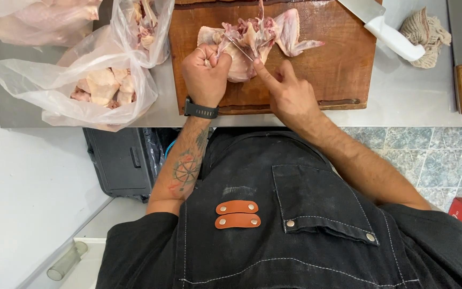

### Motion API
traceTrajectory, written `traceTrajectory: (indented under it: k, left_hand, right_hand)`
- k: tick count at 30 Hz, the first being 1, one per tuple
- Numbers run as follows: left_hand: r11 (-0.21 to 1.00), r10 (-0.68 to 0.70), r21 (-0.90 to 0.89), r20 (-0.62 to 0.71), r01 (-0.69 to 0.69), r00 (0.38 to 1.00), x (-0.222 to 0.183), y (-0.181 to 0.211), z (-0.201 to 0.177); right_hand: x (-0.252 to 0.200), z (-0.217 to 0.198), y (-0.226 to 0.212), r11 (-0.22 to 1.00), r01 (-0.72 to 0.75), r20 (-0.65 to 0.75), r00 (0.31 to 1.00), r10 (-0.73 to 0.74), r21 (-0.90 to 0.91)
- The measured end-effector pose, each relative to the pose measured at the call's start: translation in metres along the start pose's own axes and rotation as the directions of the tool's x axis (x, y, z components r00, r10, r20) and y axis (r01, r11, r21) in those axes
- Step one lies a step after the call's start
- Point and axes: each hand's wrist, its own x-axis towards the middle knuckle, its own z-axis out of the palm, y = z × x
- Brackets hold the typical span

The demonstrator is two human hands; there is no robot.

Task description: Butchering whole chickens into parts and placing them into plastic bags on a preparation table.

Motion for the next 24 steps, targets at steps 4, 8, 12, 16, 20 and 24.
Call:
traceTrajectory:
  k: [4, 8, 12, 16, 20, 24]
  left_hand:
    - [0.994, 0.096, 0.057, -0.005, -0.096, 0.995, -0.005, 0.002, 0.003]
    - [0.993, 0.09, 0.082, -0.054, -0.085, 0.995, -0.008, 0.0, 0.003]
    - [0.993, 0.099, 0.073, -0.051, -0.096, 0.994, -0.01, -0.003, 0.003]
    - [0.993, 0.111, 0.05, -0.047, -0.109, 0.993, -0.011, 0.001, 0.002]
    - [0.988, 0.131, 0.083, -0.042, -0.127, 0.99, -0.013, 0.001, 0.005]
    - [0.985, 0.138, 0.108, -0.055, -0.131, 0.989, -0.016, 0.001, 0.004]
  right_hand:
    - [0.013, 0.01, -0.006, 0.996, -0.07, 0.051, 0.996, 0.073, -0.046]
    - [0.012, 0.006, -0.001, 0.998, -0.013, -0.001, 1.0, 0.013, 0.055]
    - [0.008, 0.0, 0.006, 1.0, -0.017, 0.084, 0.996, 0.016, 0.005]
    - [0.004, -0.001, 0.003, 0.999, 0.03, 0.036, 0.999, -0.031, 0.024]
    - [0.01, 0.001, 0.0, 0.999, -0.016, 0.101, 0.995, 0.02, -0.038]
    - [0.011, 0.007, 0.002, 1.0, -0.006, 0.054, 0.999, 0.006, -0.006]
